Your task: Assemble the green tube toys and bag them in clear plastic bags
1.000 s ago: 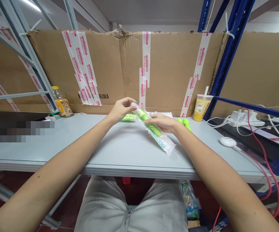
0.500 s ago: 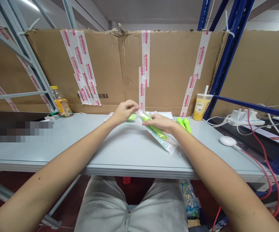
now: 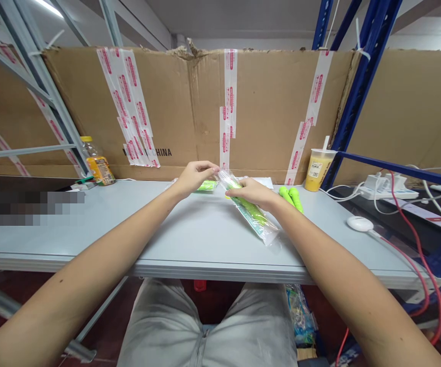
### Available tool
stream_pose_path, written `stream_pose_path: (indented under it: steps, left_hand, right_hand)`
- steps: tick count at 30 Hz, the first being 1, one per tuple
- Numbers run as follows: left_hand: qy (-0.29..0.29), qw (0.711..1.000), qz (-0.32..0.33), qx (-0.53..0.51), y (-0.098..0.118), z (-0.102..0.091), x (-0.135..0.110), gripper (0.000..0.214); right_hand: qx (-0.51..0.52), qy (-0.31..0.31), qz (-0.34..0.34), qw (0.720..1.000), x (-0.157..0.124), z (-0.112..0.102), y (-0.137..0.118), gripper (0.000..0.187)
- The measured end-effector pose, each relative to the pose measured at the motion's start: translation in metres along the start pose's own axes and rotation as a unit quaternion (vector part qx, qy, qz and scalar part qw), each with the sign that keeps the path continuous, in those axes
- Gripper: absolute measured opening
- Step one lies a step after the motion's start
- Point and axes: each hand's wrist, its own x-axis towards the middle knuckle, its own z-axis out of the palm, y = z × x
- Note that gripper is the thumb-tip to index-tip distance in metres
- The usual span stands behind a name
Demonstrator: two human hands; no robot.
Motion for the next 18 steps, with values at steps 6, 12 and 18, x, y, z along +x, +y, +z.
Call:
stream_pose_path:
  steps: [6, 12, 18]
  left_hand:
    - [-0.045, 0.995, -0.072, -0.043, 0.003, 0.003, -0.002, 0.039]
    - [-0.081, 0.991, -0.104, -0.024, 0.008, 0.008, -0.007, 0.025]
    - [-0.103, 0.984, -0.128, -0.062, 0.012, 0.012, -0.009, 0.042]
  right_hand:
    - [-0.013, 0.003, -0.014, 1.0, 0.001, 0.002, 0.001, 0.032]
    - [-0.016, 0.011, -0.009, 1.0, -0.002, 0.006, -0.004, 0.029]
    - [0.09, -0.022, 0.011, 0.996, 0.0, 0.006, -0.003, 0.035]
